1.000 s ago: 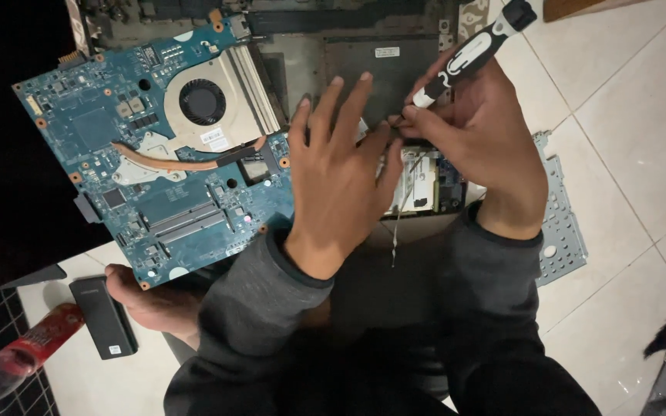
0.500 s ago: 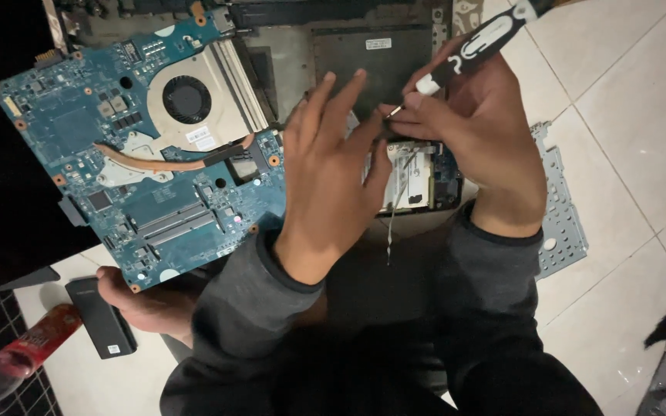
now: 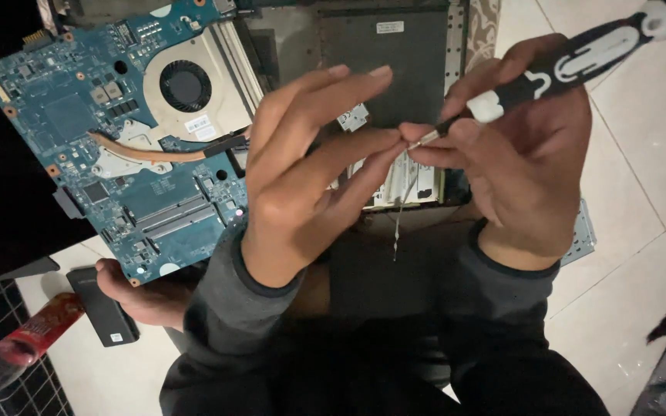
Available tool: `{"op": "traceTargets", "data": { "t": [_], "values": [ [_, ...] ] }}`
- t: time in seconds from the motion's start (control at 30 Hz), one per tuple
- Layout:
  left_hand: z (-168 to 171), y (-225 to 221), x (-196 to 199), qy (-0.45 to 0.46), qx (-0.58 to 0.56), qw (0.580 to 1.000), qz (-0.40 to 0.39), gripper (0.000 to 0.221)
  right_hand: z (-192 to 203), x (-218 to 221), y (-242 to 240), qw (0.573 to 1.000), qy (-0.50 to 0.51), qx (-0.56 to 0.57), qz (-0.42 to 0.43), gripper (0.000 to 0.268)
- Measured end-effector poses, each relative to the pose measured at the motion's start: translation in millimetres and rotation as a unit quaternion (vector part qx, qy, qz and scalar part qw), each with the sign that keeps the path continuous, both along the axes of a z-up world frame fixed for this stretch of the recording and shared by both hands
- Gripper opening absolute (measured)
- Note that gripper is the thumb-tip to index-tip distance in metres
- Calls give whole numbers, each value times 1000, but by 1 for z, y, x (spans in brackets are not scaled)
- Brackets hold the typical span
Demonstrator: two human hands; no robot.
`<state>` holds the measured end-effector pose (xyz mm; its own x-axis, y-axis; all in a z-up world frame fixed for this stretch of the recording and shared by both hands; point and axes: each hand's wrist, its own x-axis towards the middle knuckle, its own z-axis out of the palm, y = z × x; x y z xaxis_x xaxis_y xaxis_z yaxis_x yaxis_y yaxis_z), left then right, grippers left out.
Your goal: Disassembling a laptop by removing screws and disconnecting the hard drive and motherboard components using a screwdriver.
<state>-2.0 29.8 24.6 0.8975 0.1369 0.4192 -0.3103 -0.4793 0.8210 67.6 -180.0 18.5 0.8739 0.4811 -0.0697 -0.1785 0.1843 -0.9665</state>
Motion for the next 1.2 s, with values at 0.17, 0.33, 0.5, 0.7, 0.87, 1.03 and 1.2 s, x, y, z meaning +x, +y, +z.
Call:
{"op": "traceTargets", "data": {
  "t": [0.17,0.33,0.5,0.7,0.87,1.03,1.2],
  "values": [
    [2,6,1,21,-59,997,-53,23,-2,-4,-2,1000,-27,2,4,45],
    [4,5,1,34,-108,987,-110,20,3,-5,-1,989,-148,-16,-21,46],
    [0,5,3,-5,-124,984,-125,28,6,-7,-5,987,-158,-24,23,44],
    [0,5,4,10,-163,977,-135,21,2,-11,-1,987,-154,-28,-28,60],
    [-5,3,1,25,-179,974,-135,26,-1,-11,-2,986,-160,-23,-35,39],
    [-8,1,1,29,-194,972,-133,23,-4,-11,-1,984,-170,-26,-50,40],
    [-16,-1,0,29,-215,968,-125,21,-7,-10,-5,982,-185,-23,-23,43]
  ]
}}
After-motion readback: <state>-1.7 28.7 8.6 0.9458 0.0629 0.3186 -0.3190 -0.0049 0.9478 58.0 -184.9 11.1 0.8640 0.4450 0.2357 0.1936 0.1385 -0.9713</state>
